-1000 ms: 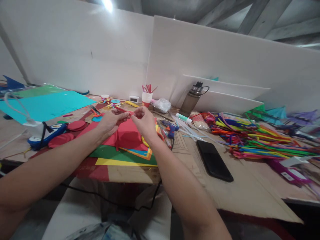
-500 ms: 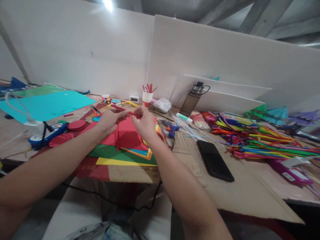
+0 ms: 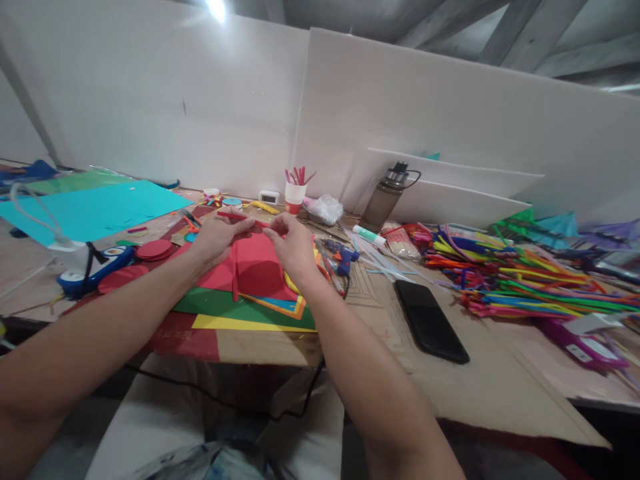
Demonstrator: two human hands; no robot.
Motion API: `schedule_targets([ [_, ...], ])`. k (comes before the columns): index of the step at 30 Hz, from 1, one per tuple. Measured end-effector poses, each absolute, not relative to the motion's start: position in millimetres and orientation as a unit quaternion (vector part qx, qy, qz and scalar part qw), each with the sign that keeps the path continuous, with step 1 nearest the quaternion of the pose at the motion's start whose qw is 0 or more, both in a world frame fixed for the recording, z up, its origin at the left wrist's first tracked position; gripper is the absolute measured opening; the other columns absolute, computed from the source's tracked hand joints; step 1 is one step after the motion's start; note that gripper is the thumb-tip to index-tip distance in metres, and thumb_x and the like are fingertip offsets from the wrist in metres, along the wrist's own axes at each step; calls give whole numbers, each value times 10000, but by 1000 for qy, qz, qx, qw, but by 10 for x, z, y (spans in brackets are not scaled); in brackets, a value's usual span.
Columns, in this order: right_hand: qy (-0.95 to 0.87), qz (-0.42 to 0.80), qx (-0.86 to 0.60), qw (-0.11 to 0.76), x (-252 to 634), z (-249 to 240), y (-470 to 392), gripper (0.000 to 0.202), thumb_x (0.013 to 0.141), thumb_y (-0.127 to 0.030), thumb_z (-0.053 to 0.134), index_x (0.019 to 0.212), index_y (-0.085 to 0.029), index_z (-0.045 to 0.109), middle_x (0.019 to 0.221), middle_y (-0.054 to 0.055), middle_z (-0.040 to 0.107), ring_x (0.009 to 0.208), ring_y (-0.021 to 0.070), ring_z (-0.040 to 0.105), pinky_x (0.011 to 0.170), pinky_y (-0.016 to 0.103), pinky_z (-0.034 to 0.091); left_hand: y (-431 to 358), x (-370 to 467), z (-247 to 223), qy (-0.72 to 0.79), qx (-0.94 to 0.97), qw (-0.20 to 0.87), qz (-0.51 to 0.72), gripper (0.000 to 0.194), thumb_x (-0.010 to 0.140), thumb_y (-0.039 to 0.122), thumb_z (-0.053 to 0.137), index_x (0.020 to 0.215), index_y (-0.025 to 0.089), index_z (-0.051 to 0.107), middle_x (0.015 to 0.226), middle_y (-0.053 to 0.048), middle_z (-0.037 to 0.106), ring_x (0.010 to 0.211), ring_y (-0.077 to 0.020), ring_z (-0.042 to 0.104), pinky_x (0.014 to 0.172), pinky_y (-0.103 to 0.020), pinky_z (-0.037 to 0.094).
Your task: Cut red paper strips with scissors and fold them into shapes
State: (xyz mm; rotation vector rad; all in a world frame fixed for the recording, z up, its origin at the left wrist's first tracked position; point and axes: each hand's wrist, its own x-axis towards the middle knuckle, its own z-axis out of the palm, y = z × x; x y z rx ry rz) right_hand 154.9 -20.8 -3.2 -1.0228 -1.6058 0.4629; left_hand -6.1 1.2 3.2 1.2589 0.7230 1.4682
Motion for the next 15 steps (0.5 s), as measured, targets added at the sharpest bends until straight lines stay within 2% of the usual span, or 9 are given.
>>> schedule_targets([
  [15, -610, 288, -454, 582, 1564, 36, -241, 135, 680, -277, 735, 686, -181, 640, 668, 5, 635, 631, 144, 553, 634, 297, 441, -3, -55, 49, 312, 556, 460, 618, 277, 627, 283, 820, 731, 163, 593, 705, -51, 705, 704, -190, 701, 662, -283, 472],
])
